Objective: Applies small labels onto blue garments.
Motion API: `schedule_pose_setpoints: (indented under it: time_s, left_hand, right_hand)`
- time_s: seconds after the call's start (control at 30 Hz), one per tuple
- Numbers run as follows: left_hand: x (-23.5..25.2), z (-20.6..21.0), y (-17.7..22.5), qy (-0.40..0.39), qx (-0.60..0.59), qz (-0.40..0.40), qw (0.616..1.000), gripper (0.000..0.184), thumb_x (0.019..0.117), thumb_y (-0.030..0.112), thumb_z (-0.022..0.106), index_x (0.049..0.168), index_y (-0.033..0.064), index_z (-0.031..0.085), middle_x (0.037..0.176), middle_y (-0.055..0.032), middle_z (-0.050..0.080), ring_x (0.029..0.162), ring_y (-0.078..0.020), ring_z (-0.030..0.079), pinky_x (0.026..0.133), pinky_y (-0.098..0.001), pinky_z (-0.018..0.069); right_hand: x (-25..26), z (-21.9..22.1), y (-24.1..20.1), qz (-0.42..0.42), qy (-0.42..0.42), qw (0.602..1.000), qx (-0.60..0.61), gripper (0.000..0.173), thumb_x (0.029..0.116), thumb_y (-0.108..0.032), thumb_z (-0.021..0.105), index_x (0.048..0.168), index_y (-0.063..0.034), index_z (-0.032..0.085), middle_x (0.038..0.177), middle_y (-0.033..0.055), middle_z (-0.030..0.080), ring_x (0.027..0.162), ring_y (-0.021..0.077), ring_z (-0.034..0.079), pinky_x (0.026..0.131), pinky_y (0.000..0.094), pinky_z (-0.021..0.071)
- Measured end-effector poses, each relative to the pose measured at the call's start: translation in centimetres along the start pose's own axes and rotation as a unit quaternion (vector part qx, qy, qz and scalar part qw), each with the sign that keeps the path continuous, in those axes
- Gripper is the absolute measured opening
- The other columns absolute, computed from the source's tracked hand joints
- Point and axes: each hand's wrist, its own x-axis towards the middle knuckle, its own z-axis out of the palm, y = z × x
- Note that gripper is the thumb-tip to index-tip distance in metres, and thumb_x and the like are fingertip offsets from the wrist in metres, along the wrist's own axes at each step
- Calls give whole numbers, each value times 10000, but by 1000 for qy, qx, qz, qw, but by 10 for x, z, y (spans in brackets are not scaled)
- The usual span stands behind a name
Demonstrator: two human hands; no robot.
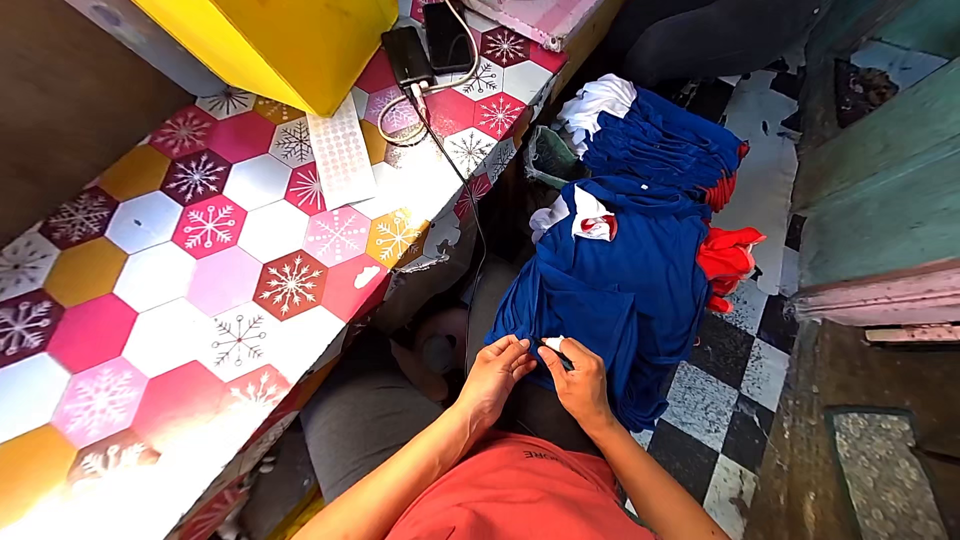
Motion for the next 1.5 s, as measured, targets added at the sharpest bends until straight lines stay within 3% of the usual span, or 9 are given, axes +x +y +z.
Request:
schedule_pose_setpoints:
  time_s: [0.57, 0.67, 0.8, 1.03, 1.2, 1.27, 1.37, 1.43, 1.5]
  left_hand:
    - [-1, -2, 0, -15, 9, 11, 1000, 208, 1060, 22, 477, 890, 73, 587, 817, -21, 695, 771, -108, 700, 806, -277, 594]
    - [0, -2, 0, -9, 10, -1, 1000, 218, 1056, 16, 479, 874, 75, 584, 809, -23, 699, 770, -111, 704, 804, -280, 593]
    - [2, -4, 0, -8, 3, -2, 1000, 194, 1066, 26, 462, 903, 68, 560, 822, -35, 693, 768, -119, 705, 798, -287, 599]
    - [2, -5, 2, -14, -8, -7, 1000, 153, 1079, 35, 437, 964, 58, 536, 855, -56, 692, 778, -137, 712, 791, -294, 604]
    - [2, 6, 7, -99, 104, 41, 989, 143, 1061, 32, 469, 1116, 19, 600, 1038, -66, 713, 959, -154, 715, 901, -330, 589]
    - [2, 4, 8, -135, 176, 67, 973, 237, 1051, 31, 477, 1229, -19, 625, 1178, -92, 702, 1045, -159, 702, 938, -332, 579]
    - [3, -15, 10, -96, 301, 178, 932, 179, 1001, 25, 554, 1128, -11, 673, 1121, -64, 713, 970, -103, 701, 884, -285, 587]
    - [5, -36, 11, -43, 357, 230, 904, 177, 966, 44, 613, 1125, -16, 662, 1147, -94, 692, 977, -105, 690, 879, -276, 580]
    - [8, -49, 12, -16, 386, 235, 892, 213, 954, 68, 648, 1149, -18, 656, 1189, -122, 664, 1010, -118, 687, 893, -265, 580]
  right_hand:
    - [4, -1, -8, 32, -1, 999, 35, 330, 901, -266, 722, 1011, 45, 730, 897, 109, 734, 779, 93, 677, 726, 231, 556]
    - [5, 3, -11, 24, 10, 999, 22, 159, 827, -96, 746, 896, 46, 735, 812, 131, 737, 740, 144, 716, 709, 266, 581]
    - [17, -25, -11, 121, -12, 986, 116, 158, 956, -88, 617, 959, 45, 702, 826, 32, 696, 741, -16, 629, 706, 164, 529]
    - [36, -145, 42, 276, 95, 932, -217, 469, 1039, -209, 565, 1377, 115, 542, 1027, 318, 670, 918, 458, 653, 862, 630, 493]
    - [19, -98, 16, 150, -43, 987, 23, 624, 814, -274, 832, 1272, 89, 612, 878, 69, 651, 673, 52, 525, 632, 257, 473]
    - [13, -52, 5, 173, -120, 973, 93, 379, 836, -210, 813, 1081, 54, 695, 800, 31, 639, 645, 36, 504, 621, 240, 451]
    - [19, -37, 8, 223, -65, 962, 141, 133, 894, -110, 696, 899, 22, 682, 717, -20, 605, 615, 1, 529, 593, 208, 471]
    - [31, -59, 25, 275, 50, 956, 92, 180, 932, -96, 653, 1031, 53, 635, 820, 47, 613, 654, 69, 547, 595, 266, 482]
    - [39, -85, 42, 258, 123, 958, 0, 351, 993, -89, 589, 1280, 112, 570, 1172, 220, 665, 963, 216, 649, 862, 379, 533]
